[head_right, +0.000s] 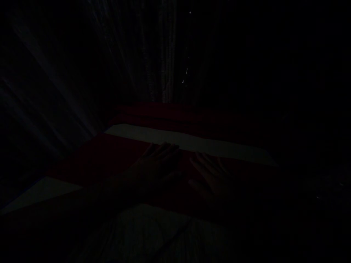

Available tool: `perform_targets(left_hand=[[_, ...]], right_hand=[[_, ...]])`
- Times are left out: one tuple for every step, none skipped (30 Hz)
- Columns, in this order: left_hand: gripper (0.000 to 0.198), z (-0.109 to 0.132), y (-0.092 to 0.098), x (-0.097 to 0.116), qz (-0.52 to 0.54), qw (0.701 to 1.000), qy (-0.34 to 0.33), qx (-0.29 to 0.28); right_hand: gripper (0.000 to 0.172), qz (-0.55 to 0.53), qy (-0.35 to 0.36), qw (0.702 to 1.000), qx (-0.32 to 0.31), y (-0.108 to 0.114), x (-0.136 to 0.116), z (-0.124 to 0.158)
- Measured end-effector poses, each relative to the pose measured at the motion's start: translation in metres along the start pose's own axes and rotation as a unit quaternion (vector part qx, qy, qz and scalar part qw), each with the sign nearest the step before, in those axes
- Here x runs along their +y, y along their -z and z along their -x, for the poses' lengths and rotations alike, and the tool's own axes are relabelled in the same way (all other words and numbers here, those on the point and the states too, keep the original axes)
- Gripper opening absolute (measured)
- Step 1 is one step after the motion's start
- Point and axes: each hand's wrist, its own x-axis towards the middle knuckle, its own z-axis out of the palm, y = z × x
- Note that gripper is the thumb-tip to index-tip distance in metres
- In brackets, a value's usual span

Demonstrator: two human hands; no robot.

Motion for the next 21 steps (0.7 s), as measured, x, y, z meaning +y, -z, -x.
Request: perform_targets(left_hand=[[0.081, 0.0006, 0.0007, 0.0003, 0.006, 1.0, -0.002, -0.002], [0.083, 0.0011, 0.0012, 0.0005, 0.011, 1.0, -0.003, -0.005], [0.085, 0.0015, 0.0014, 0.0006, 0.015, 1.0, -0.004, -0.007], [0.087, 0.0018, 0.0015, 0.0004, 0.018, 1.0, -0.005, -0.009], [0.089, 0.002, 0.0012, 0.0001, 0.02, 1.0, -0.007, -0.008], [0.09, 0.002, 0.0008, -0.0005, 0.021, 1.0, -0.011, -0.006], [0.09, 0.0018, 0.0004, -0.0011, 0.021, 1.0, -0.015, -0.005], [0.091, 0.0016, -0.0001, -0.0016, 0.02, 1.0, -0.018, -0.004], [0.091, 0.0013, -0.0006, -0.0021, 0.017, 1.0, -0.02, -0.005], [0.09, 0.001, -0.0009, -0.0024, 0.014, 1.0, -0.021, -0.007], [0.089, 0.0007, -0.0012, -0.0024, 0.009, 1.0, -0.02, -0.009], [0.089, 0.0003, -0.0012, -0.0024, 0.006, 1.0, -0.02, -0.012], [0.088, 0.0001, -0.0011, -0.0022, 0.004, 1.0, -0.018, -0.014], [0.088, -0.0001, -0.0008, -0.0018, 0.002, 1.0, -0.018, -0.015], [0.087, -0.0003, -0.0002, -0.0013, 0.002, 1.0, -0.017, -0.016], [0.087, -0.0003, 0.0007, -0.0007, 0.003, 1.0, -0.015, -0.016], [0.087, -0.0002, 0.0018, 0.0, 0.004, 1.0, -0.012, -0.018], [0.088, 0.0, 0.0031, 0.001, 0.007, 1.0, -0.009, -0.019], [0.087, 0.0003, 0.0046, 0.002, 0.009, 1.0, -0.007, -0.02], [0.087, 0.0005, 0.0059, 0.003, 0.012, 1.0, -0.006, -0.021], [0.086, 0.0008, 0.007, 0.0039, 0.014, 1.0, -0.006, -0.017]], right_hand=[[0.066, 0.001, 0.004, 1.0, 0.004, -0.0008, 0.0004, 0.0003], [0.065, 0.001, 0.007, 1.0, 0.008, -0.0016, 0.0007, 0.0006], [0.064, 0.001, 0.008, 1.0, 0.014, -0.0024, 0.0007, 0.001], [0.062, 0.0, 0.009, 1.0, 0.02, -0.0029, 0.0006, 0.0014], [0.061, 0.001, 0.008, 1.0, 0.027, -0.0033, 0.0005, 0.0016], [0.06, 0.001, 0.009, 0.999, 0.033, -0.0033, 0.0003, 0.0016], [0.06, 0.002, 0.01, 0.999, 0.035, -0.003, 0.0002, 0.0014], [0.06, 0.004, 0.012, 0.999, 0.032, -0.0026, 0.0003, 0.001], [0.06, 0.006, 0.015, 1.0, 0.025, -0.002, 0.0005, 0.0006], [0.059, 0.007, 0.016, 1.0, 0.022, -0.0015, 0.0008, 0.0001], [0.059, 0.009, 0.015, 1.0, 0.022, -0.0011, 0.0011, -0.0002], [0.059, 0.01, 0.012, 1.0, 0.026, -0.0009, 0.0012, -0.0005], [0.059, 0.011, 0.009, 0.999, 0.033, -0.001, 0.0011, -0.0008], [0.06, 0.011, 0.005, 0.999, 0.041, -0.0013, 0.0008, -0.0009], [0.061, 0.011, -0.002, 0.999, 0.047, -0.0018, 0.0004, -0.0011], [0.062, 0.011, -0.007, 0.999, 0.047, -0.0024, 0.0, -0.0012], [0.063, 0.01, -0.012, 0.999, 0.044, -0.0031, -0.0003, -0.0013], [0.063, 0.011, -0.015, 0.999, 0.041, -0.0036, -0.0004, -0.0012], [0.063, 0.012, -0.015, 0.999, 0.038, -0.004, -0.0002, -0.0011], [0.061, 0.014, -0.011, 0.999, 0.037, -0.0042, 0.0001, -0.0007], [0.059, 0.014, -0.003, 0.999, 0.04, -0.0043, 0.0005, -0.0002]])
